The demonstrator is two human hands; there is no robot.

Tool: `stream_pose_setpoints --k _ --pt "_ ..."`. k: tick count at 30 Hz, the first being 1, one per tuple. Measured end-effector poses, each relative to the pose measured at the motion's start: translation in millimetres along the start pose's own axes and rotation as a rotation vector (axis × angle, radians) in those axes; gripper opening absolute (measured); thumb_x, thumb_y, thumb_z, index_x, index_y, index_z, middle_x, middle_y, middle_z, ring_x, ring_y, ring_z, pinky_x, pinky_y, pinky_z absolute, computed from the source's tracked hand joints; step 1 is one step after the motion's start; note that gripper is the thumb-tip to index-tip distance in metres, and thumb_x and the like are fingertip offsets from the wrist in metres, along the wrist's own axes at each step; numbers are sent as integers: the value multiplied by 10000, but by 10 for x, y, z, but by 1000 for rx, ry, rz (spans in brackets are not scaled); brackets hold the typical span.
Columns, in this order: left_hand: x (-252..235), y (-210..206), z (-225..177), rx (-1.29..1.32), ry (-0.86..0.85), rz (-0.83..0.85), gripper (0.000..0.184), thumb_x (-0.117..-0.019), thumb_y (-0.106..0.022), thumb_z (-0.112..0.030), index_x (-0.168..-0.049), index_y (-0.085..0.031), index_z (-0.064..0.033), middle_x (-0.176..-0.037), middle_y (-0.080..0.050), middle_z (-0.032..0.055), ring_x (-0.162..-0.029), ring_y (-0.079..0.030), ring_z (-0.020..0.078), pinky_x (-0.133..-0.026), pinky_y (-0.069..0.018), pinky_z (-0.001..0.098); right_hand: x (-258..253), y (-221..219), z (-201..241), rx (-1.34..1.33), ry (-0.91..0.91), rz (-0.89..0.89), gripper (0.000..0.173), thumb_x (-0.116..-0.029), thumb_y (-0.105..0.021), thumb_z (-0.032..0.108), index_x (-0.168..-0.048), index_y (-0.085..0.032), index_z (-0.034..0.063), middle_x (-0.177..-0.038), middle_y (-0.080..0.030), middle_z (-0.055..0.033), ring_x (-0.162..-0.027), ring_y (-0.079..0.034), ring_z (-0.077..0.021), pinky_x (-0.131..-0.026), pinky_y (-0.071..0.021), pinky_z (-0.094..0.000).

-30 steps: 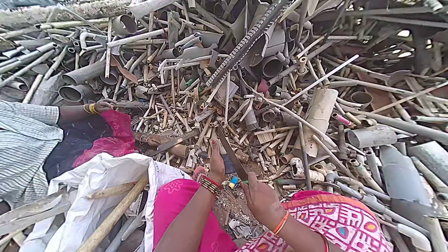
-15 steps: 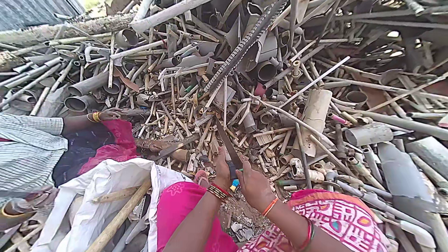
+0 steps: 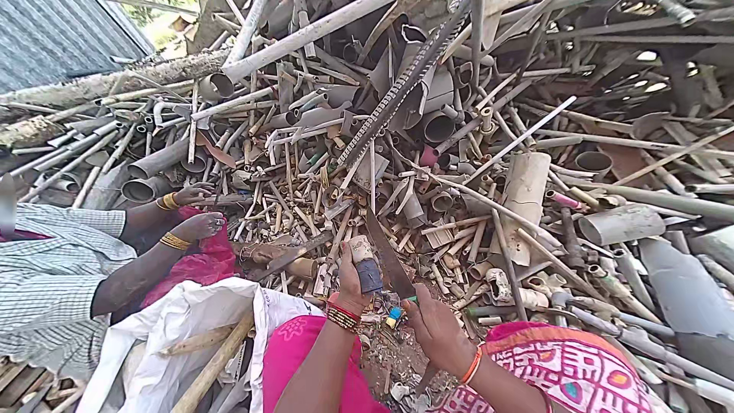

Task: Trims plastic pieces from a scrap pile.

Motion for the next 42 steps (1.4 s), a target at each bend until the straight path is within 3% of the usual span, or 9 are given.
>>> stream_pose_setpoints --k 3,6,15,24,35,42 --pt "-9 -20 5 22 19 36 606 -1109 -110 -503 -961 -541 -104 -636 -629 20 -491 -628 99 -440 -538 239 -50 71 -3 -12 54 -48 459 -1104 -344 299 -1260 -520 -95 -791 -642 -180 -749 -687 -374 -697 -542 -530" --pt "-55 -11 28 32 -39 80 567 -1115 -120 -476 -1023 -553 -122 -727 -656 4 -612 -666 79 -552 -574 241 -15 39 45 61 17 64 429 -1114 -370 286 -1270 -519 -85 -863 -657 -220 -837 -693 -419 -735 -532 -558" --pt "-117 20 87 -34 -67 105 616 -1106 -31 -449 -1011 -530 -100 -677 -627 21 -548 -632 96 -505 -552 238 -67 24 120 209 -123 330 445 -1139 -322 307 -1410 -422 -32 -1026 -664 -253 -1031 -680 -440 -869 -524 -553" --pt "-66 14 95 -97 -89 88 655 -1105 -40 -479 -946 -545 -93 -633 -637 15 -525 -641 85 -499 -558 235 -88 -58 200 269 -239 351 458 -1140 -311 310 -1445 -386 -25 -1118 -664 -260 -1099 -677 -429 -897 -534 -536" --pt "0 16 23 -236 -106 -23 535 -1123 -121 -446 -1030 -542 -129 -697 -611 -15 -594 -629 49 -561 -553 220 -171 -66 261 280 -224 323 504 -1142 -305 334 -1493 -355 -24 -1137 -664 -256 -1113 -673 -418 -915 -527 -525" --pt "-15 90 172 -87 -91 -56 550 -1116 -132 -477 -1032 -544 -122 -707 -609 4 -598 -630 75 -555 -555 246 -35 -115 93 250 -258 371 496 -1142 -310 337 -1480 -354 -23 -1117 -659 -267 -1117 -665 -435 -928 -521 -547"
Point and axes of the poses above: each hand's wrist, its own x-axis away from the middle knuckle, its own y-axis out of the back of the hand, z = x × y, the point moved 6 cm from there along -x, towards the middle knuckle
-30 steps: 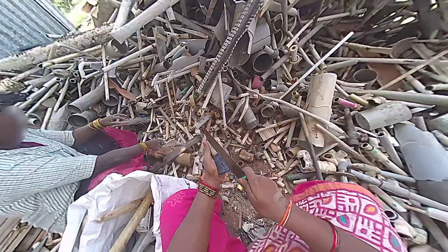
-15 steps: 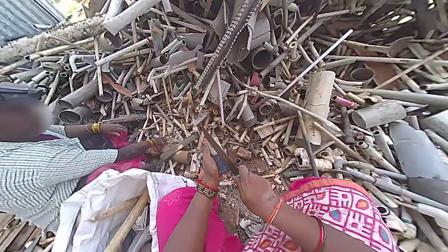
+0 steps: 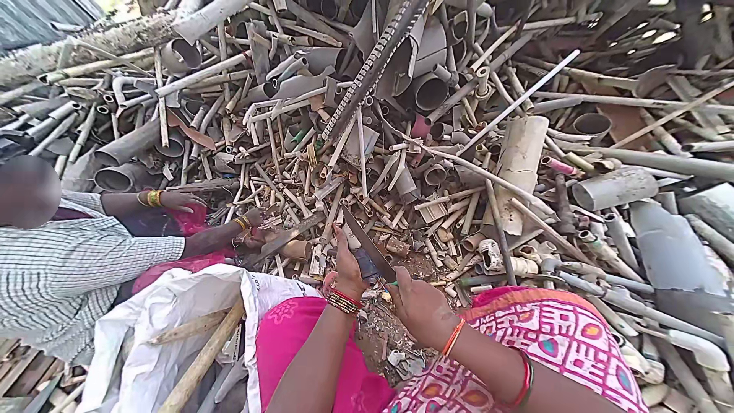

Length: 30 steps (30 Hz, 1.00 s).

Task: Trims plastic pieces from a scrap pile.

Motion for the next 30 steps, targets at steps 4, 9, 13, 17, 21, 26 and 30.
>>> stream_pose_setpoints --k 4,9,13,17,21,26,30 --pt "-2 1 -16 -25 -27 30 553 -1117 -114 -466 -1021 -543 -131 -697 -618 -6 -590 -632 61 -546 -553 229 -1 36 31 5 19 -3 495 -1144 -293 339 -1483 -353 -17 -1122 -659 -262 -1120 -665 -429 -931 -519 -546" --pt "184 -54 250 -120 54 -13 542 -1120 -133 -463 -1123 -535 -98 -799 -615 16 -686 -636 71 -629 -549 247 -90 167 61 7 9 -60 507 -1145 -267 358 -1494 -367 3 -1161 -659 -249 -1145 -659 -413 -940 -513 -537" --pt "71 -79 91 -99 29 24 512 -1127 -119 -422 -1067 -522 -112 -738 -597 2 -621 -620 67 -580 -551 242 19 83 -28 -34 33 -41 481 -1143 -305 339 -1448 -384 -25 -1087 -662 -259 -1091 -671 -431 -913 -517 -550" --pt "10 -108 46 12 45 137 561 -1110 -118 -496 -1072 -564 -158 -785 -660 -6 -685 -670 72 -607 -578 253 -90 164 -236 -253 289 -274 447 -1126 -317 270 -1311 -500 -93 -923 -656 -205 -898 -679 -365 -828 -524 -526" --pt "-4 -102 46 39 64 190 597 -1096 -116 -538 -1042 -591 -180 -782 -686 -16 -665 -683 72 -571 -582 250 -151 194 -316 -360 355 -337 446 -1107 -305 243 -1281 -558 -81 -998 -644 -205 -915 -646 -334 -840 -497 -517" --pt "45 -115 100 30 39 235 604 -1101 -56 -483 -1049 -565 -164 -804 -698 -12 -734 -699 72 -666 -601 258 -169 193 -205 -276 297 -367 423 -1083 -315 223 -1203 -584 -80 -994 -655 -239 -973 -662 -387 -836 -482 -551" --pt "106 -96 153 3 67 196 524 -1104 -35 -382 -1101 -495 -132 -798 -654 -9 -722 -670 70 -672 -583 248 -148 173 -191 -133 296 -534 666 -1000 -533 531 -1185 -615 -104 -981 -698 -264 -909 -710 -438 -739 -534 -573"
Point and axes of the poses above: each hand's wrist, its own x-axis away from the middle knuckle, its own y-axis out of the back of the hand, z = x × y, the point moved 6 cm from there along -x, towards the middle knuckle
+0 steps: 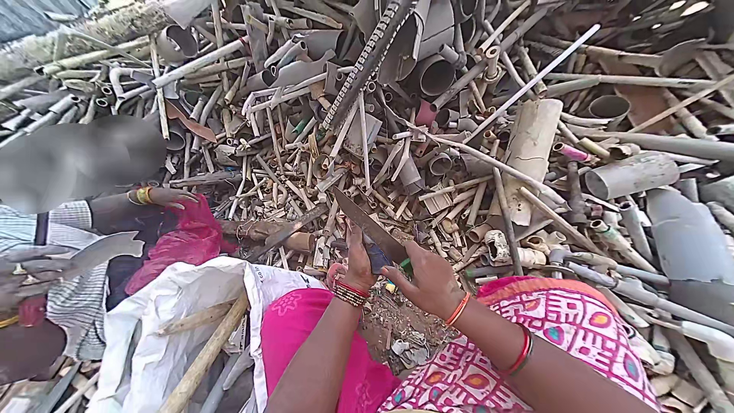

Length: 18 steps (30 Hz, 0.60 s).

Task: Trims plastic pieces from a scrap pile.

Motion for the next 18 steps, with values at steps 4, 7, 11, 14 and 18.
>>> stream_pose_setpoints --k 4,7,11,14,18 --pt "52 -17 3 -21 60 -1 443 -1124 -115 -332 -1104 -502 -117 -823 -616 -11 -740 -633 50 -696 -550 229 10 -38 16 118 118 -182 844 -872 -564 644 -1118 -622 -161 -807 -678 -285 -717 -701 -484 -569 -518 -606" --pt "21 23 -30 -101 65 46 459 -1129 -170 -339 -1281 -500 -59 -999 -578 35 -883 -592 90 -817 -517 292 -5 -74 24 150 182 -250 908 -852 -485 698 -1061 -598 -179 -737 -638 -318 -638 -662 -525 -514 -477 -640" --pt "14 -69 -104 -155 32 97 514 -1123 -150 -379 -1301 -475 -22 -1014 -540 41 -890 -569 93 -835 -500 299 16 -58 24 129 168 -253 890 -883 -528 648 -1119 -563 -209 -822 -645 -374 -705 -656 -576 -569 -468 -684" --pt "16 -77 -155 -161 -11 106 497 -1125 -165 -348 -1313 -471 -3 -1032 -537 51 -910 -567 89 -855 -498 290 7 -60 38 135 175 -263 868 -895 -527 637 -1101 -561 -206 -806 -644 -364 -691 -657 -564 -565 -469 -677" --pt "13 -56 -182 -151 -23 109 533 -1122 -163 -369 -1331 -466 16 -1039 -549 61 -909 -571 94 -858 -501 298 -17 -92 51 139 199 -314 920 -894 -483 679 -1091 -567 -215 -794 -639 -370 -671 -649 -556 -558 -462 -665"
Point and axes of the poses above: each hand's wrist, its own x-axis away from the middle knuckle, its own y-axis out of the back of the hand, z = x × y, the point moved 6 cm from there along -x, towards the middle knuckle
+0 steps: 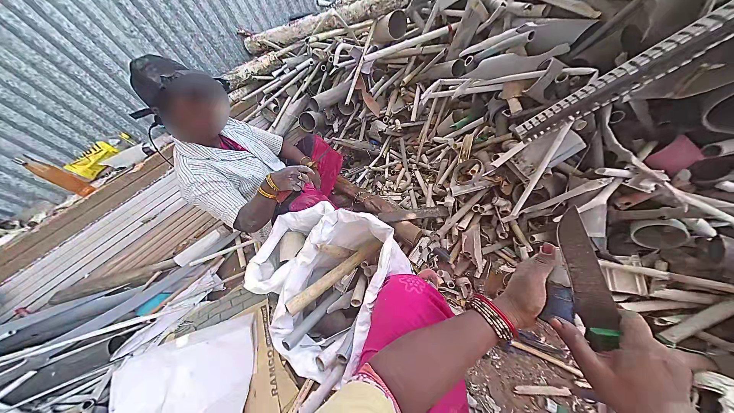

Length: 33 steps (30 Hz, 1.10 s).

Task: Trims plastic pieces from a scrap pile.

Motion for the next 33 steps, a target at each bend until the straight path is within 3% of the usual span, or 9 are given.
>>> stream_pose_setpoints --k 3,5,8,11,14,18,22,24,33 --pt "-7 57 29 41 -1 -2 520 -1111 -151 -417 -1265 -491 -54 -950 -566 17 -830 -591 63 -784 -523 263 -59 -55 -7 5 26 -21 931 -878 -456 718 -1053 -605 -185 -732 -647 -306 -617 -658 -483 -516 -472 -604" --pt "22 65 80 52 0 -31 522 -1105 -127 -462 -1202 -523 -137 -901 -613 -25 -801 -618 34 -751 -538 242 -66 -75 -45 -9 -27 79 909 -875 -492 713 -1060 -620 -168 -746 -653 -270 -666 -674 -456 -558 -497 -600" --pt "57 60 106 45 -49 -65 505 -1099 -103 -481 -1192 -517 -206 -931 -650 -80 -844 -643 -8 -783 -560 221 -54 -72 -67 -29 -123 217 759 -910 -594 613 -1045 -627 -133 -767 -660 -238 -732 -691 -438 -627 -520 -587" --pt "74 35 86 82 -81 -64 489 -1100 -92 -473 -1153 -510 -226 -911 -669 -107 -850 -661 -20 -783 -575 215 -76 -32 -50 0 -143 304 704 -942 -617 574 -1076 -629 -117 -790 -678 -240 -787 -710 -445 -670 -535 -582" --pt "65 -17 76 141 -86 20 509 -1085 -104 -535 -1122 -539 -272 -906 -690 -130 -850 -674 -23 -773 -585 218 -83 0 -101 -88 -75 246 649 -926 -638 551 -1007 -630 -93 -730 -640 -196 -707 -680 -392 -613 -509 -548" --pt "18 -16 97 256 -48 -1 576 -1073 -124 -585 -1089 -594 -251 -899 -722 -85 -839 -706 24 -747 -611 266 -42 60 -124 -131 -18 8 690 -859 -639 602 -945 -642 -82 -670 -622 -152 -608 -656 -334 -524 -493 -496" --pt "12 4 84 243 -117 -8 554 -1092 -100 -519 -1080 -587 -253 -903 -721 -97 -856 -703 9 -769 -606 252 -43 67 -78 -85 -38 99 695 -864 -660 607 -967 -642 -80 -721 -641 -174 -658 -676 -358 -548 -502 -510" --pt "1 23 114 234 -129 8 566 -1095 -77 -474 -1044 -588 -237 -866 -708 -87 -819 -694 13 -743 -601 242 -42 36 -58 -82 -73 188 711 -893 -656 596 -1067 -648 -93 -804 -674 -203 -728 -694 -385 -605 -526 -539" --pt "24 67 183 182 -101 60 548 -1076 -83 -405 -971 -581 -200 -785 -674 -61 -719 -667 28 -678 -581 223 35 -12 -4 14 4 63 680 -922 -602 595 -941 -651 -83 -730 -664 -199 -648 -703 -377 -521 -521 -500"
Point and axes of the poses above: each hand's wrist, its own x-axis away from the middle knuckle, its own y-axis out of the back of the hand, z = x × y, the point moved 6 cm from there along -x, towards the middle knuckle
